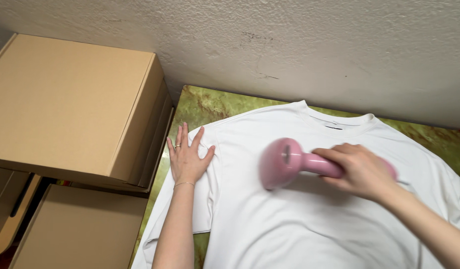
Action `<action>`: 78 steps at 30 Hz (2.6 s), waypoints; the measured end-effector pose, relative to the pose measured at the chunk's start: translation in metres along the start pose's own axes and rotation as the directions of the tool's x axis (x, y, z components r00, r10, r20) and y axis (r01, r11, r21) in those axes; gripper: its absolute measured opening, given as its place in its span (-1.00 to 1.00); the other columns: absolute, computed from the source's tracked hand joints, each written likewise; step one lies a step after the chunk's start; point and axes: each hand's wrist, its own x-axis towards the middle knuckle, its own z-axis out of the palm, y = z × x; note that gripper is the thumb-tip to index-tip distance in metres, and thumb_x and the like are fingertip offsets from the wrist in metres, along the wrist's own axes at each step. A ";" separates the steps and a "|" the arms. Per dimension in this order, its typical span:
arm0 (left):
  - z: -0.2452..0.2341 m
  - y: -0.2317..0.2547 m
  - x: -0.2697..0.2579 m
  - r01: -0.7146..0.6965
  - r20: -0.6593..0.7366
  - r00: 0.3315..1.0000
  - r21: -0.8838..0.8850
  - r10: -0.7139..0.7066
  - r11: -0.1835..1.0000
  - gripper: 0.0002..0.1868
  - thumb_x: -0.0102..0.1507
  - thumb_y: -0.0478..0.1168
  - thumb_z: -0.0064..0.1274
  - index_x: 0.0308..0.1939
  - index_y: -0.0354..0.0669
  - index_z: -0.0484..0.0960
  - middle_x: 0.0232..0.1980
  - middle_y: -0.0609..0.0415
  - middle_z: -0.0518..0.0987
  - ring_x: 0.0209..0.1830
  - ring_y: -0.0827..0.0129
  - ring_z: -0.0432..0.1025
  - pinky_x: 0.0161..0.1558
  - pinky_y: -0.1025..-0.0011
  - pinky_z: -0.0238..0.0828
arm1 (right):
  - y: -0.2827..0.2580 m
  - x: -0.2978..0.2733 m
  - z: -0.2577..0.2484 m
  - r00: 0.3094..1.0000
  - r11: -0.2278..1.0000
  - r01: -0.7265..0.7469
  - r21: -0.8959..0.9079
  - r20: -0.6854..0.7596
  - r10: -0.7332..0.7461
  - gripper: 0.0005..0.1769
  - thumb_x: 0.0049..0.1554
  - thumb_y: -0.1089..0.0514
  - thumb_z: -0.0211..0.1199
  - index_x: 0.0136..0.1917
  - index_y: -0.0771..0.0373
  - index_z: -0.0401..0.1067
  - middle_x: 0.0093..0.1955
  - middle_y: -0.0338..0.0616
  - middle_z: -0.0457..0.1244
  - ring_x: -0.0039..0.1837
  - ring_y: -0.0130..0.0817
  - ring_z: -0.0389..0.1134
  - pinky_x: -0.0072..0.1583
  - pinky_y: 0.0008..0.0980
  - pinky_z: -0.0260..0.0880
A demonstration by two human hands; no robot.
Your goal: The person places a folded brown garment into a plastic bag, seals it, and puts the bag into a cardboard box. They then take a white long-sleeved shirt from a hanger and use a pink handheld steamer to smooth its surface on a table.
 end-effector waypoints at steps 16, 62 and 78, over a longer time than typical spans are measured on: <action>-0.003 0.005 0.002 0.028 0.083 0.996 0.040 -0.031 0.999 -0.20 0.32 0.45 -0.25 0.60 0.40 0.31 0.81 -0.05 -0.08 0.81 0.22 -0.28 0.64 -0.16 -0.54 | 0.380 -0.363 0.048 0.862 0.861 -0.501 -0.091 -0.144 0.486 0.09 -0.43 -0.11 0.68 0.44 -0.27 0.56 -0.02 -0.30 0.60 0.04 -0.30 0.65 0.30 -0.33 0.57; 0.000 -0.029 -0.151 -0.250 0.022 0.968 0.243 0.252 0.937 -0.37 0.44 -0.01 -0.22 0.64 0.33 0.28 0.74 0.26 0.19 0.75 0.32 0.03 0.55 -0.21 -0.08 | 0.071 -0.308 -0.006 0.778 0.782 -0.623 0.019 0.115 0.617 -0.17 -0.20 -0.20 0.65 0.37 -0.46 0.58 0.31 -0.58 0.52 0.33 -0.46 0.54 0.34 -0.36 0.48; -0.027 0.043 -0.198 0.028 0.015 0.999 0.138 -0.031 0.990 -0.32 0.35 -0.28 -0.13 0.60 -0.01 0.32 0.73 -0.05 0.20 0.75 0.06 0.02 0.56 -0.28 -0.07 | 0.272 -0.565 0.117 0.580 0.530 -0.596 0.603 -0.133 0.804 -0.13 -0.24 0.34 0.65 0.31 0.54 0.36 0.08 0.31 0.30 0.04 0.11 0.33 0.09 -0.03 0.30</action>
